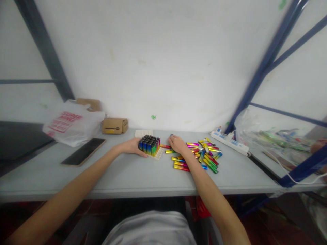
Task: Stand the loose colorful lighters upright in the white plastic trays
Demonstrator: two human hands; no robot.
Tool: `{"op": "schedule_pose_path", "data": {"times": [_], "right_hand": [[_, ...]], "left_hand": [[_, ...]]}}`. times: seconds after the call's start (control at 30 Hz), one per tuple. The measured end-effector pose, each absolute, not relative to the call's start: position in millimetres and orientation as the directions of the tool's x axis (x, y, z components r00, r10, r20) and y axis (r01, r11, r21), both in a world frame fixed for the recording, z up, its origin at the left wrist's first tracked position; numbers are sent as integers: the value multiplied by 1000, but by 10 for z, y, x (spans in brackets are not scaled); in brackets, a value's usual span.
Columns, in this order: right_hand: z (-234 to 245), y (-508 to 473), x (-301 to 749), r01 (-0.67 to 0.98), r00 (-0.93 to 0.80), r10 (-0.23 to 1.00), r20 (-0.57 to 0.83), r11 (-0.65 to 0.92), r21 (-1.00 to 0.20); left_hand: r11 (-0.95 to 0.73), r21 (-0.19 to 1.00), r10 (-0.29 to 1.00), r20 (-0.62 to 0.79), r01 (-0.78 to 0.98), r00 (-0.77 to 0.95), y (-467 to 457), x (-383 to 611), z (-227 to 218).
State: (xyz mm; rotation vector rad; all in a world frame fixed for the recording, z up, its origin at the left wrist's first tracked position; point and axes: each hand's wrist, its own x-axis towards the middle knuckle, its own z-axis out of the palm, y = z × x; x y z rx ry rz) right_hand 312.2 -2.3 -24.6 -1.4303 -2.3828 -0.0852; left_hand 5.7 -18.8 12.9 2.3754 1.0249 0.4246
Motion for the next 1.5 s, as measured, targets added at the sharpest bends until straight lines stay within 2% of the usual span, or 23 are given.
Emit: {"op": "schedule_pose_path", "data": {"times": [0.1, 0.23, 0.33, 0.47, 0.57, 0.67, 0.77, 0.9, 0.97, 1.03, 1.17, 1.23, 1.33, 1.5], "right_hand": [[-203, -5, 3153, 924, -284, 901, 328, 348, -156], [-204, -10, 3214, 938, -176, 920, 351, 265, -225], [-200, -38, 3243, 922, -158, 918, 364, 269, -280], [-155, -97, 3238, 854, -152, 858, 491, 364, -372], [-113, -146, 3188, 698, -87, 839, 537, 436, -568], [-68, -210, 3096, 421, -113, 857, 502, 499, -757], [-28, -299, 2978, 221, -206, 855, 476, 514, -829], [-19, -399, 2842, 121, -220, 874, 433, 465, -877], [-28, -426, 2809, 133, -217, 890, 400, 433, -891], [-34, -442, 2801, 216, -198, 897, 395, 433, -875], [-29, -477, 2824, 514, -100, 860, 500, 475, -714], [-24, -497, 2830, 606, -40, 840, 540, 450, -656], [-22, -516, 2828, 643, 12, 834, 551, 416, -644], [-24, -522, 2833, 610, -52, 822, 567, 476, -634]], "left_hand": [[-582, 577, 737, 78, 572, 671, -183, 52, 121], [-576, 580, 740, 72, 576, 668, -191, 50, 129], [-583, 566, 742, 78, 583, 666, -196, 50, 136], [-589, 565, 739, 87, 577, 669, -195, 47, 134], [-585, 567, 743, 87, 581, 663, -196, 47, 136], [-579, 575, 740, 73, 578, 669, -202, 49, 145], [-577, 572, 744, 72, 584, 664, -208, 52, 148], [-579, 572, 746, 84, 581, 661, -210, 50, 140], [-578, 565, 751, 86, 589, 655, -211, 48, 135], [-574, 561, 756, 82, 597, 649, -211, 47, 135], [-575, 567, 749, 75, 590, 659, -205, 49, 139], [-578, 571, 744, 76, 582, 664, -198, 51, 136], [-580, 566, 748, 83, 587, 659, -187, 52, 126], [-584, 560, 747, 86, 588, 659, -195, 53, 131]]}}
